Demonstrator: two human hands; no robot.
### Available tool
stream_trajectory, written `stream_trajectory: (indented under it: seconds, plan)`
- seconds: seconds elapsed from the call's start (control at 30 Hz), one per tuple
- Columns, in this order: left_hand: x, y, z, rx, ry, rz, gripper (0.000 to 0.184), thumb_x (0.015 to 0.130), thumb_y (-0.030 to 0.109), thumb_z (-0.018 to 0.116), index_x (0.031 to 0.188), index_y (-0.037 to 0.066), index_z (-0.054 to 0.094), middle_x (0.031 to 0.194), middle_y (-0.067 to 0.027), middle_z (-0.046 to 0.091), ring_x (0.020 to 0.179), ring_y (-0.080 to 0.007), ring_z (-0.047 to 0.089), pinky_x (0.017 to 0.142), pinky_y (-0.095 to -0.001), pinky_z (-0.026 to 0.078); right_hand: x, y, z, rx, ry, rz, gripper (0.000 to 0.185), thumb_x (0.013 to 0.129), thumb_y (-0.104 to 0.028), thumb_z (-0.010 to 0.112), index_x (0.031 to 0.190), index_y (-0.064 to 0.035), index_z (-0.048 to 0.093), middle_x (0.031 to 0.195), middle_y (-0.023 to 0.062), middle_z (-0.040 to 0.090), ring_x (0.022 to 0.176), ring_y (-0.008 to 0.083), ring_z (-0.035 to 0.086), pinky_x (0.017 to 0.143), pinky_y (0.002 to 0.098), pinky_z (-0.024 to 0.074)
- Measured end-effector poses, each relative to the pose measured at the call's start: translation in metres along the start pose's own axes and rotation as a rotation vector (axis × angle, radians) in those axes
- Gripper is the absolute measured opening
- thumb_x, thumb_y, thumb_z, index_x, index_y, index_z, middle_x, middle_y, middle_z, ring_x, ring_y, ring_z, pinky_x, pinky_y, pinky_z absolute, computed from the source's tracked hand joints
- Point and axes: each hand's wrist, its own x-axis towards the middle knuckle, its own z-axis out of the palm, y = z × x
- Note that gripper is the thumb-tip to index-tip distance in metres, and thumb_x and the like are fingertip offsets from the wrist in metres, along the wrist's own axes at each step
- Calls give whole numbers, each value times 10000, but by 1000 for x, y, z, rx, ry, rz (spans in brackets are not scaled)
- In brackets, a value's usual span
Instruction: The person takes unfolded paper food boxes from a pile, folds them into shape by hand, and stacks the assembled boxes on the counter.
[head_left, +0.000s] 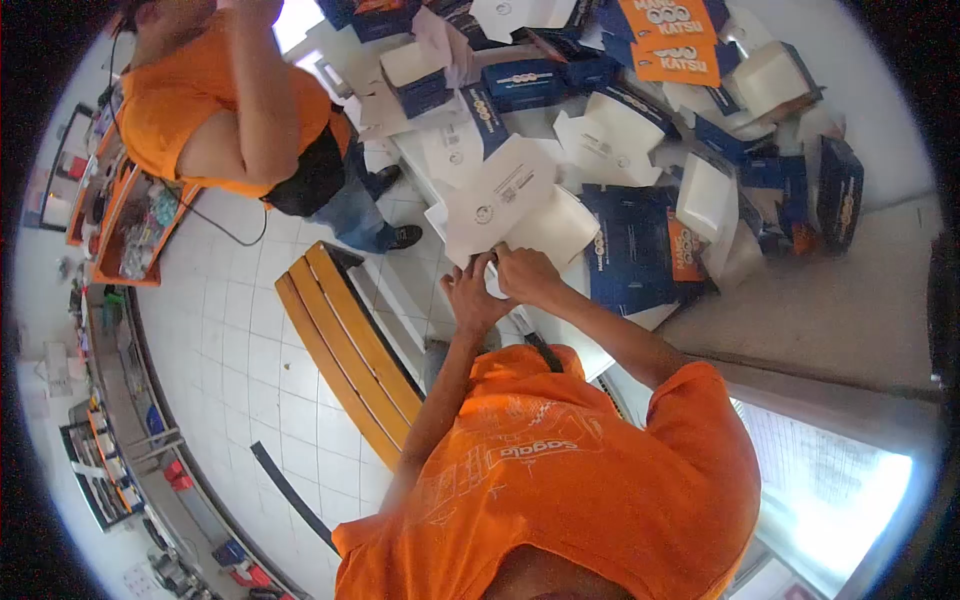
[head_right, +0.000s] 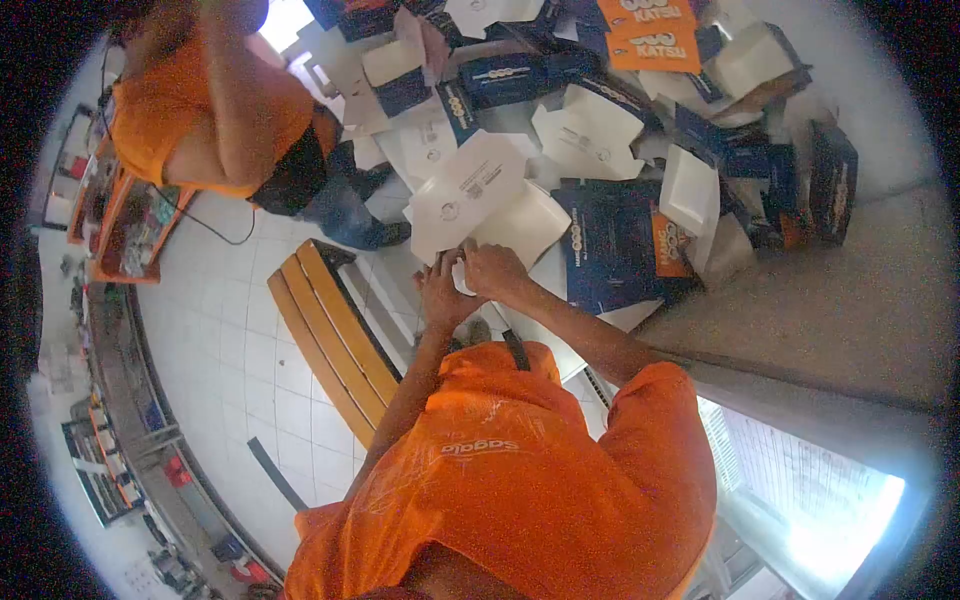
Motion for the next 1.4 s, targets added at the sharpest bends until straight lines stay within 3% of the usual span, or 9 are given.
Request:
stream_trajectory:
  seconds: [0.13, 0.27, 0.37, 0.4, 0.6, 0.9, 1.0, 1.2, 1.4]
  plan:
    - [3, -2, -1, -137, -46, 10, 938, 543, 564, 902, 1314, 174, 538, 1246, -41, 621, 1110, -315, 596, 904, -459, 400, -6, 10, -15, 209, 179, -33, 285, 940, -264, 542, 1058, -8, 587, 850, 197, 696, 772, 392, 698, 706, 507, 552]
    - [1, -2, 4, -463, 5, 4, 907, 658, 464, 886, 1365, 94, 457, 1293, -115, 578, 1171, -332, 584, 919, -463, 483, 26, 75, -57, 95, 929, 43, 358, 987, -338, 534, 1202, -60, 600, 1030, 240, 679, 958, 442, 650, 855, 559, 502]
    - [22, -9, 29, -786, 66, -45, 734, 835, 365, 800, 1355, 11, 422, 1305, -195, 545, 1177, -339, 584, 963, -462, 503, 50, 161, -26, 257, 283, 347, 521, 1040, -453, 385, 1273, -21, 559, 1120, 273, 673, 1010, 497, 631, 900, 590, 484]
    - [37, -8, 27, -746, 73, -61, 572, 957, 312, 664, 1348, -27, 418, 1283, -227, 548, 1161, -360, 582, 962, -461, 491, 50, 164, -21, 269, 286, 354, 562, 1045, -475, 342, 1271, -12, 566, 1127, 287, 667, 1024, 510, 624, 915, 594, 479]
    - [100, 0, 33, -486, 127, -290, 369, 1044, 292, 454, 1217, -35, 455, 1097, -287, 612, 1049, -469, 588, 881, -518, 468, 35, 151, 11, 288, 488, 466, 629, 1056, -504, 295, 1126, 5, 657, 1044, 309, 670, 1016, 528, 615, 918, 574, 477]
    - [104, 7, 31, -352, 170, -346, 247, 1027, 272, 479, 1063, 30, 448, 964, -228, 646, 881, -468, 626, 745, -563, 473, 26, 127, -12, 386, 552, 520, 582, 1044, -461, 345, 970, 5, 685, 967, 307, 672, 950, 514, 638, 845, 588, 493]
    - [106, 2, 32, -363, 187, -314, 245, 1028, 277, 487, 1057, 37, 447, 953, -203, 654, 878, -453, 632, 735, -556, 478, 22, 143, 10, 316, 597, 434, 528, 1046, -465, 407, 1046, -23, 695, 937, 275, 682, 924, 491, 643, 802, 551, 499]
    - [98, 4, 24, -517, 181, -275, 302, 1037, 279, 487, 1217, 37, 470, 1022, -216, 684, 932, -430, 664, 793, -499, 515, 16, 134, 3, 436, 546, 465, 480, 1043, -443, 433, 1141, -47, 688, 1020, 246, 701, 980, 466, 650, 852, 528, 501]
    - [74, 20, 26, -528, 208, -254, 462, 1022, 253, 536, 1406, 37, 395, 1120, -238, 688, 998, -429, 676, 823, -483, 531, 6, 113, -7, 285, 634, 284, 498, 946, -462, 629, 1179, -22, 642, 1086, 223, 707, 1000, 449, 672, 894, 500, 534]
